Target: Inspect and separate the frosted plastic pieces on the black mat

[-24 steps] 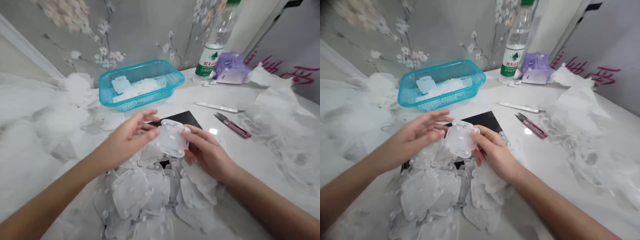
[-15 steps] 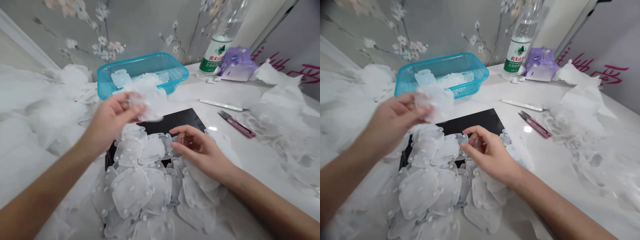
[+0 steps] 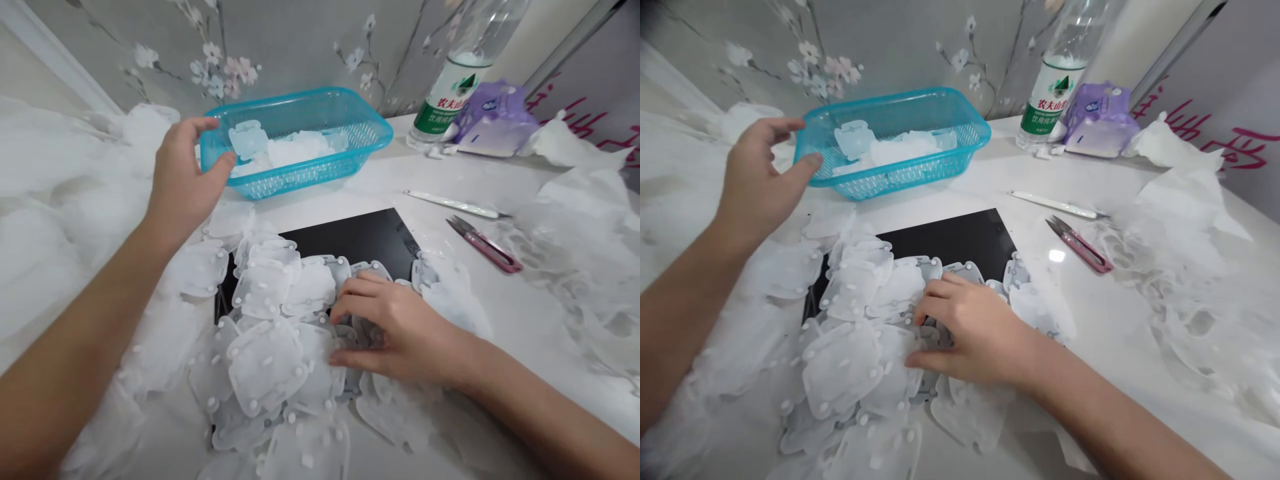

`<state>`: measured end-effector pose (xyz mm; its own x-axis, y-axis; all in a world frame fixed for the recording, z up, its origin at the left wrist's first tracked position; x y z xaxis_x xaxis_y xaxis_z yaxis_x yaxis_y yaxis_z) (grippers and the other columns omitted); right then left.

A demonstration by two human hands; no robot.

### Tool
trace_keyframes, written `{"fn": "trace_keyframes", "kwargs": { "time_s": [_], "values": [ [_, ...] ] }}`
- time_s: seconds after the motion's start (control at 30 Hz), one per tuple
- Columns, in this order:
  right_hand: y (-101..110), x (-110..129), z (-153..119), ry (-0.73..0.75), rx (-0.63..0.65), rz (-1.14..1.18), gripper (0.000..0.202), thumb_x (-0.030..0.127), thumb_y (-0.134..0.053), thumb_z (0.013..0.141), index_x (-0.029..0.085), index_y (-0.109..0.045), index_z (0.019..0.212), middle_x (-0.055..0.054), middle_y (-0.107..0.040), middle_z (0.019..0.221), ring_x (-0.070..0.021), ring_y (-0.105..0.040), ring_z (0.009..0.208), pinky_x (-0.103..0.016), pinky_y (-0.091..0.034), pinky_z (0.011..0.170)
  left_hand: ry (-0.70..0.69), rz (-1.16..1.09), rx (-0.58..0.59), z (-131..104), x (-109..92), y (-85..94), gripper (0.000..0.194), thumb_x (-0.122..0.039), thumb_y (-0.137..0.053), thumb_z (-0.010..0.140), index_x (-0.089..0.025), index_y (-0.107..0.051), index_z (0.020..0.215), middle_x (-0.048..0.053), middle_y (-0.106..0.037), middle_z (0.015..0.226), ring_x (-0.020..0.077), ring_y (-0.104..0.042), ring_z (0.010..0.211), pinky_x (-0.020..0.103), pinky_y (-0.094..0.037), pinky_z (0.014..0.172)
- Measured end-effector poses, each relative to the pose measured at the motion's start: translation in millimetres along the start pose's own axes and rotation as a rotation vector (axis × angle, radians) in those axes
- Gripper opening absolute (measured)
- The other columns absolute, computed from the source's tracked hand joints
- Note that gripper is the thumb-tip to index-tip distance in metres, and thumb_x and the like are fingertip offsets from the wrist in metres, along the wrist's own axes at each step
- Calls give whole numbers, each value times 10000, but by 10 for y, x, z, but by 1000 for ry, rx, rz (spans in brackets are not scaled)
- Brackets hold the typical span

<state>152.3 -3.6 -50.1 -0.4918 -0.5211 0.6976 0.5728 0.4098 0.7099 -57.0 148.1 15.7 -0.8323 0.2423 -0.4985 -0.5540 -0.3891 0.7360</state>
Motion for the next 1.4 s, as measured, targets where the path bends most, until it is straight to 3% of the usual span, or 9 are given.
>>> {"fn": "trace_keyframes", "kwargs": {
  "time_s": [0.23, 0.4, 0.53, 0.6, 0.77, 1.0, 1.13, 1.23, 1.4],
  "values": [
    [-69, 46, 28, 26, 87, 58, 81, 159, -535, 895, 148, -592, 839, -48, -609, 877, -161, -493, 821, -287, -409, 719, -353, -27, 110, -358, -736, 99, 211, -212, -597, 846, -160, -650, 1043, 13, -679, 1088, 166, -596, 1032, 283, -437, 932],
    [36, 15, -4, -64, -5, 176, 67, 103, -512, 888, 164, -539, 883, -28, -584, 831, -138, -501, 775, -263, -414, 664, -345, -205, 574, -686, -941, -147, 197, -289, -534, 885, -201, -665, 1004, -5, -689, 1018, 149, -616, 941, 232, -468, 784],
    [249, -123, -33, -164, -275, 579, 156, 165, -576, 882, 204, -506, 1016, -2, -572, 876, -103, -545, 797, -220, -462, 687, -211, -393, 979, -999, -954, -430, 314, -426, -567, 860, -261, -622, 1123, -4, -659, 1073, 149, -605, 932, 209, -475, 689],
    [343, -226, -57, -219, -423, 685, 137, 197, -603, 874, 202, -513, 976, 5, -570, 839, -90, -545, 750, -198, -458, 642, -129, -464, 1048, -1094, -955, -521, 298, -448, -594, 836, -253, -638, 1057, -12, -655, 939, 122, -588, 779, 182, -441, 584],
    [453, -305, -96, -243, -593, 572, 69, 217, -629, 850, 191, -582, 893, -6, -572, 822, -91, -539, 702, -197, -453, 587, 86, -650, 922, -1080, -908, -598, 220, -382, -602, 828, -166, -637, 827, -21, -566, 675, 84, -486, 581, 172, -379, 498],
    [345, -326, -63, -290, -535, 575, 331, 327, -710, 775, 204, -536, 1029, -29, -566, 972, -94, -535, 703, -223, -482, 592, 204, -748, 855, -1010, -800, -608, 240, -393, -602, 832, -194, -691, 931, -2, -687, 794, 120, -606, 659, 187, -459, 556],
    [316, -452, -84, -395, -573, 543, 271, 322, -662, 800, 183, -538, 997, -33, -554, 932, -97, -532, 678, -233, -478, 569, 24, -605, 512, -849, -749, -425, 281, -354, -516, 913, -227, -671, 1111, -4, -713, 1034, 166, -647, 967, 257, -517, 823],
    [315, -542, -132, -481, -630, 527, 290, 303, -652, 789, 184, -529, 1024, -42, -542, 955, -100, -536, 670, -242, -478, 555, -309, -337, 156, -767, -821, -136, 304, -266, -487, 936, -245, -624, 1207, -25, -578, 1318, 180, -491, 1260, 337, -347, 1109],
    [338, -524, -146, -485, -645, 451, 212, 292, -637, 786, 174, -565, 946, -60, -582, 950, -122, -546, 724, -235, -456, 559, -495, -147, 72, -749, -897, -1, 349, -215, -471, 936, -329, -590, 1244, -88, -530, 1355, 184, -417, 1331, 393, -256, 1168]
  ]
}}
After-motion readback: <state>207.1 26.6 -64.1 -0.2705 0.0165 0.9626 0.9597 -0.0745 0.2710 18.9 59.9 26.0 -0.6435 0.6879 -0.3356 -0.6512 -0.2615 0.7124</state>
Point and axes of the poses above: each hand's wrist, its own z-axis towards the middle knuckle, its own y-axis out of the back of the hand, x = y × z, the point moved 7 cm from there along z, towards the middle knuckle
